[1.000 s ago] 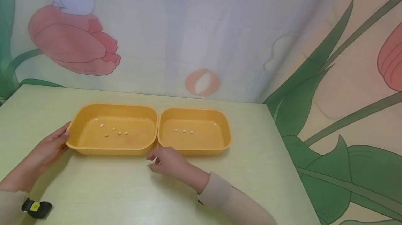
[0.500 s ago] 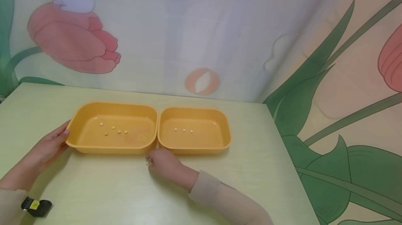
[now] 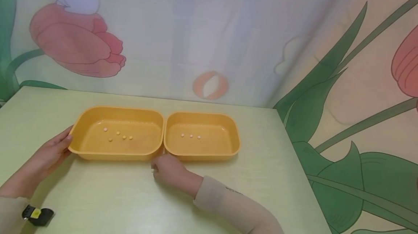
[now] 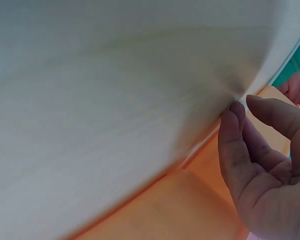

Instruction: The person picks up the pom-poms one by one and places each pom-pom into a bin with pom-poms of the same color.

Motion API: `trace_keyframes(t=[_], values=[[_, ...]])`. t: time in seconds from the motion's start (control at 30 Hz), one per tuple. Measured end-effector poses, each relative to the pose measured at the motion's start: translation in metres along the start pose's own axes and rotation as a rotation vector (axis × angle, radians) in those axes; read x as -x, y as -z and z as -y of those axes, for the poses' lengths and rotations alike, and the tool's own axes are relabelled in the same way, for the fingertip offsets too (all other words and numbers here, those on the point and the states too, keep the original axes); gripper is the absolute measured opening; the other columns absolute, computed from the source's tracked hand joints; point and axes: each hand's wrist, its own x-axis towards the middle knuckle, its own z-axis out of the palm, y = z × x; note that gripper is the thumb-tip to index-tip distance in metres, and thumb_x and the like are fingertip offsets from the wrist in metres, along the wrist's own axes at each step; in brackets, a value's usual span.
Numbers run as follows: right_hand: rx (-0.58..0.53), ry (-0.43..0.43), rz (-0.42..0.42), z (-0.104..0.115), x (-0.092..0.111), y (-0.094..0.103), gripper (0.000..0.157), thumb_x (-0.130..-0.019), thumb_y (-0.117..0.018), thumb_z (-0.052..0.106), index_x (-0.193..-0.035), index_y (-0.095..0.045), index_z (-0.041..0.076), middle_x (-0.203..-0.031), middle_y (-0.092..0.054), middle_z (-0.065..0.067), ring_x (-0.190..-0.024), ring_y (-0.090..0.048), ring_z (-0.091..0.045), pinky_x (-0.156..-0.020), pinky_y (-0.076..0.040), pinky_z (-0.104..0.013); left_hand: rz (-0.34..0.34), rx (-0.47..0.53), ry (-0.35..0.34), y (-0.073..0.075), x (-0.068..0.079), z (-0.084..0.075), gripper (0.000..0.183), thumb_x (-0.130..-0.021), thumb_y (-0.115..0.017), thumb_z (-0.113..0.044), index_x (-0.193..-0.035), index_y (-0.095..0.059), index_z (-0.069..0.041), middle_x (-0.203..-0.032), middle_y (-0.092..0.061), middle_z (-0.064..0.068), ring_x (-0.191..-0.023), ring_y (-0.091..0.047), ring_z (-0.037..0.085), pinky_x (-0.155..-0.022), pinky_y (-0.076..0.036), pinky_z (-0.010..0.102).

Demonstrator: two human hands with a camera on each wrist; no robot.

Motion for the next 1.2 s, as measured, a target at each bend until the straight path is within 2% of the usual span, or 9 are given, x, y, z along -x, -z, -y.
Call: trace_keyframes(t=[0.23, 0.4, 0.6, 0.8, 1.0, 1.2], values=[[0.039, 0.005, 0.014, 0.0018, -0.0007, 0.0006, 0.014, -0.091, -0.07, 0.005, -0.1, -0.08, 0.009, -0.099, -0.079, 0.002, -0.086, -0.068, -0.005, -0.079, -0.055, -0.014, -0.006, -0.003, 0.01, -0.0021, 0.0017, -0.003, 0.077, -0.11, -0.031, -0.048, -0.162, 0.011, -0.009, -0.171, 0.015, 0.016, -0.109, -0.041, -0.034, -0.131, -0.012, 0.031], [0.041, 0.001, 0.024, 0.0009, -0.0023, -0.0005, 0.013, -0.093, -0.07, 0.008, -0.1, -0.08, 0.01, -0.099, -0.079, 0.002, -0.086, -0.067, -0.006, -0.079, -0.055, -0.015, -0.01, -0.009, 0.015, -0.0026, 0.0028, -0.0038, 0.076, -0.11, -0.03, -0.047, -0.162, 0.011, -0.009, -0.171, 0.016, 0.015, -0.119, -0.038, -0.031, -0.13, -0.015, 0.025], [0.049, -0.002, 0.031, -0.0001, -0.0046, -0.0014, 0.011, -0.093, -0.07, 0.008, -0.098, -0.079, 0.011, -0.095, -0.078, 0.004, -0.081, -0.063, -0.003, -0.076, -0.053, -0.014, -0.014, -0.004, 0.002, -0.0027, 0.0026, -0.0038, 0.077, -0.11, -0.031, -0.046, -0.162, 0.009, -0.007, -0.171, 0.014, 0.015, -0.112, -0.04, -0.034, -0.128, -0.019, 0.018], [0.042, -0.001, 0.032, 0.0001, -0.0049, -0.0006, 0.011, -0.092, -0.07, 0.007, -0.097, -0.079, 0.011, -0.094, -0.078, 0.004, -0.078, -0.06, -0.002, -0.074, -0.051, -0.012, -0.017, -0.008, 0.008, -0.003, 0.0031, -0.0041, 0.076, -0.11, -0.03, -0.047, -0.162, 0.009, -0.008, -0.171, 0.015, 0.014, -0.115, -0.038, -0.033, -0.13, -0.014, 0.023], [0.029, -0.011, 0.037, 0.0014, -0.0041, 0.0009, 0.012, -0.092, -0.069, 0.006, -0.098, -0.079, 0.011, -0.095, -0.078, 0.004, -0.08, -0.063, -0.003, -0.076, -0.053, -0.013, -0.015, -0.004, 0.0, -0.0034, 0.0032, -0.0045, 0.076, -0.11, -0.031, -0.046, -0.163, 0.008, -0.007, -0.172, 0.014, 0.012, -0.108, -0.041, -0.035, -0.13, -0.015, 0.02], [0.033, -0.01, 0.032, 0.0011, -0.004, 0.0011, 0.013, -0.092, -0.069, 0.005, -0.098, -0.079, 0.011, -0.095, -0.078, 0.004, -0.081, -0.064, -0.003, -0.077, -0.054, -0.013, -0.015, 0.005, 0.007, -0.0037, 0.002, -0.0042, 0.076, -0.11, -0.031, -0.046, -0.162, 0.009, -0.007, -0.171, 0.015, 0.013, -0.106, -0.041, -0.035, -0.131, -0.012, 0.024]])
